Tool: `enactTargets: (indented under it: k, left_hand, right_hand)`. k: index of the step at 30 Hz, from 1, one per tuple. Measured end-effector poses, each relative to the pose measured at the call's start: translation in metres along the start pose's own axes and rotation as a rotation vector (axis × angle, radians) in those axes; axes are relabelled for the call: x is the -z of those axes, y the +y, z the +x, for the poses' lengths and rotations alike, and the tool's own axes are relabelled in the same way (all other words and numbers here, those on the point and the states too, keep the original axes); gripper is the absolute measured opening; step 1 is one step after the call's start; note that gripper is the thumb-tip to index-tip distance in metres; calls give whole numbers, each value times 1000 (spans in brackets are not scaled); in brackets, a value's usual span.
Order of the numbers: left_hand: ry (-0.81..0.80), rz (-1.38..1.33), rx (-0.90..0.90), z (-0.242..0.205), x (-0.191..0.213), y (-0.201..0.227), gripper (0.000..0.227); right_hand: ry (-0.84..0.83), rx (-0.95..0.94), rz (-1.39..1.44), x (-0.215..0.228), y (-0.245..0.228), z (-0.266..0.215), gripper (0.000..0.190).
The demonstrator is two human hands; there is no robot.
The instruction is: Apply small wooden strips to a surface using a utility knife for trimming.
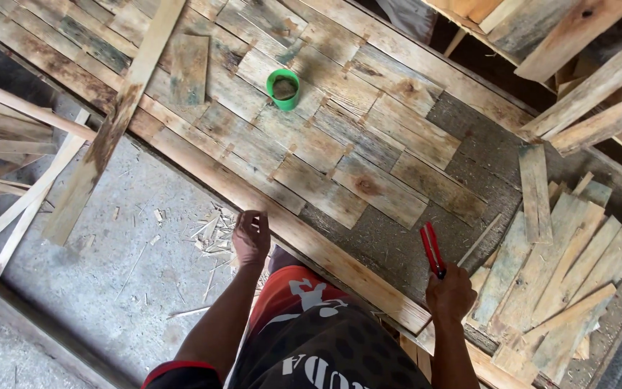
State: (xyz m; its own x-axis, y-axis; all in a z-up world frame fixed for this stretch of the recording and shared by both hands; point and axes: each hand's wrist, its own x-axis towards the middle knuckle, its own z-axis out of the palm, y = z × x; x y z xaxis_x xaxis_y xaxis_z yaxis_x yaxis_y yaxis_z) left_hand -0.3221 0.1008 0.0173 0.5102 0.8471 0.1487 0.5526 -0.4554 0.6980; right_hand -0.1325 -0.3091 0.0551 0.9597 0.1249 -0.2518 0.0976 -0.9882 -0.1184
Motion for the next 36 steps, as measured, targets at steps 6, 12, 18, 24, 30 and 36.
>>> enactTargets:
  k: [6, 12, 18, 24, 30, 36]
  left_hand:
    - [160, -182, -34, 102, -32, -31, 16]
    - [66, -237, -32, 235, -69, -19, 11]
    - [55, -308, -232, 371, -126, 17, 14]
    - [-43, -122, -320, 454, -178, 33, 19]
    - [-336, 144, -177, 493, -194, 43, 25]
    - [-394, 69, -144, 507, -231, 13, 22]
  right_hand:
    - [-105, -151, -172, 0, -13, 7, 39]
    - [126, -181, -362, -16, -42, -19, 65]
    - [216, -194, -332, -31, -87, -64, 73]
    - [26, -261, -405, -53, -91, -91, 68]
    - [-24, -296, -393, -49, -97, -103, 64]
    - [103, -216, -308, -28, -129, -100, 58]
